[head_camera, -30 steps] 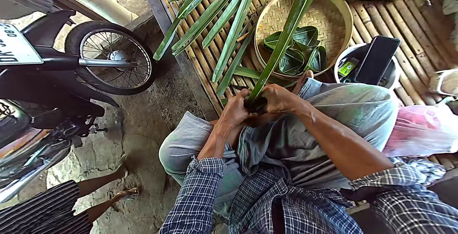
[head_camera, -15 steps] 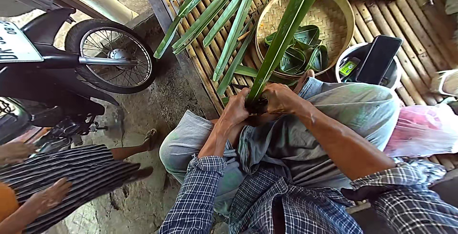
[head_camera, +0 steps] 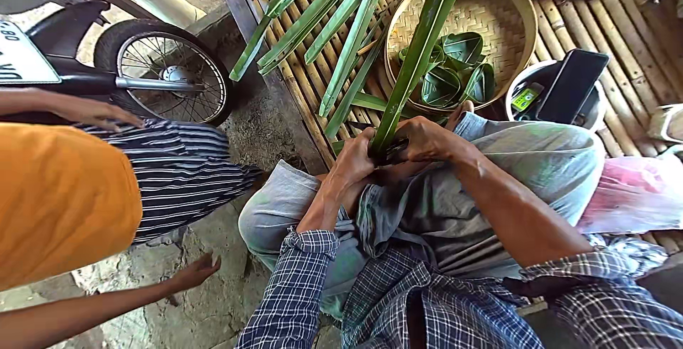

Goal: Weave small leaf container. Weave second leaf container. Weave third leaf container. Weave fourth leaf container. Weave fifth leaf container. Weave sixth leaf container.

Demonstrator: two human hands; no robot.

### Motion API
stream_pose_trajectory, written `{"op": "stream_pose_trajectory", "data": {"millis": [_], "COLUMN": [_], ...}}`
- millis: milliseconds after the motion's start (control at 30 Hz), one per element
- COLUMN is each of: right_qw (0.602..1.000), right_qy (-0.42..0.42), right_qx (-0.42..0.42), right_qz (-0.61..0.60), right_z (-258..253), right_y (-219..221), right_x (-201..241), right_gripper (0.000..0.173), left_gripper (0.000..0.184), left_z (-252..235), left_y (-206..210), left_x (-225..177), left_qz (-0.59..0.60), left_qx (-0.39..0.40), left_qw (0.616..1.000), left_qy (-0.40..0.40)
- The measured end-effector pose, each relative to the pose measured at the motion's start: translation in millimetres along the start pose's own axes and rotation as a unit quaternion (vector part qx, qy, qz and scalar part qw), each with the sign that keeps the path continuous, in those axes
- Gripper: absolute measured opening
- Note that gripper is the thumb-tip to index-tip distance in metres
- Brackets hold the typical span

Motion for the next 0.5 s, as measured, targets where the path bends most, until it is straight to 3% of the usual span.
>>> {"op": "stream_pose_trajectory", "data": {"millis": [200,433,500], "right_qw": [0.999,1.0,0.999], "right_qy": [-0.014,0.014,0.041], "right_qx": [-0.011,0.019,0.032], "right_qz": [-0.05,-0.015,0.011], "right_z": [4.2,1.2,-0.1], "right_y": [-11.2,-2.7,1.9], "right_x": [9.0,7.5,4.5], "right_gripper": [0.025,0.036,0.032], "left_gripper": [0.052,0.059,0.061], "left_z": [-0.3,0.2,1.7], "left_y": [4.0,7.5,6.8], "left_x": [0.6,1.5,1.2], "left_qz": [-0.008,-0.017,-0.007], "left_qx": [0.02,0.035,0.033], "left_qw": [1.0,0.999,0.999], "left_qy": [-0.003,-0.005,-0.009]}}
Point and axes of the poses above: each hand's wrist, its own z-axis away from the middle knuckle, its own y-axis out of the palm, x = y × z, the point moved 4 cm from there along -z, towards the middle knuckle, and after that the axes turned 10 degrees about z, right-handed, at the moved point
